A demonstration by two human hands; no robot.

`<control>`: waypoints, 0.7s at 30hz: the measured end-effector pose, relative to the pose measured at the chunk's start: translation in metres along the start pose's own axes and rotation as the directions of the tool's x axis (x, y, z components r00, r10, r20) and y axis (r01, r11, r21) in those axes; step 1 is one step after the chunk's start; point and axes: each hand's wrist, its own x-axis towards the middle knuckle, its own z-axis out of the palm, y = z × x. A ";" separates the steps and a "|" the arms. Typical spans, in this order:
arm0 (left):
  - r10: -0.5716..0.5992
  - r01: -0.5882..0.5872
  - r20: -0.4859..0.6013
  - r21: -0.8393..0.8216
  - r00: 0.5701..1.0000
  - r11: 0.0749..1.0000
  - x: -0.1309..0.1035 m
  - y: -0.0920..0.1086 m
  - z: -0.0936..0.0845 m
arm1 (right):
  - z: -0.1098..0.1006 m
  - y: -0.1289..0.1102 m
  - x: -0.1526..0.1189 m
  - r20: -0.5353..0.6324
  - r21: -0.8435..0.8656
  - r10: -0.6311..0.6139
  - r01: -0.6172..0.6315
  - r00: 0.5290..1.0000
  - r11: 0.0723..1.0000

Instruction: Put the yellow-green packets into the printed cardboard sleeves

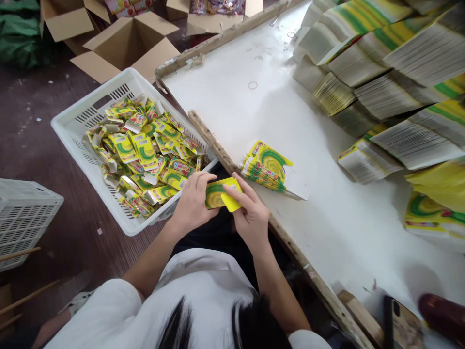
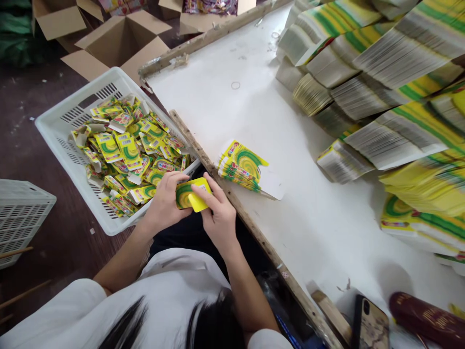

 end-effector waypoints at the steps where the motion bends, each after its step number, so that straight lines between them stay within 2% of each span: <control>1: -0.017 0.017 0.015 0.027 1.000 0.999 0.001 -0.001 -0.005 | -0.002 0.001 0.001 0.003 -0.010 -0.004 0.004 1.000 1.000; 6: -0.027 0.025 0.035 0.048 0.999 0.999 0.004 -0.005 -0.024 | -0.016 0.006 0.004 0.204 -0.088 -0.015 0.034 0.979 0.996; 10: 0.033 -0.036 0.053 0.051 0.998 0.998 0.006 0.001 -0.027 | -0.027 0.002 0.008 0.260 -0.096 -0.010 0.037 0.966 0.995; 13: 0.057 -0.059 0.024 0.086 0.998 0.995 0.009 0.012 -0.023 | -0.022 -0.005 0.010 0.152 -0.084 0.008 0.005 0.988 0.996; 16: 0.035 -0.035 0.000 0.090 0.999 0.995 0.010 0.017 -0.023 | -0.013 -0.006 0.011 0.076 0.003 0.031 -0.031 0.997 1.000; 18: -0.039 0.040 -0.005 0.106 0.999 0.994 0.010 0.008 -0.031 | -0.015 0.000 0.013 0.045 0.025 0.040 -0.042 0.998 0.999; 19: -0.095 0.101 -0.042 0.142 0.995 0.985 0.009 0.000 -0.037 | -0.020 0.005 0.015 -0.011 -0.007 0.047 -0.047 0.999 0.999; 20: -0.159 0.176 -0.099 0.193 0.982 0.965 0.008 -0.010 -0.043 | -0.027 0.012 0.017 -0.100 -0.072 0.054 -0.061 0.994 0.996; 21: -0.215 0.262 -0.201 0.251 0.956 0.932 0.007 -0.021 -0.050 | -0.036 0.020 0.019 -0.207 -0.162 0.058 -0.092 0.977 0.982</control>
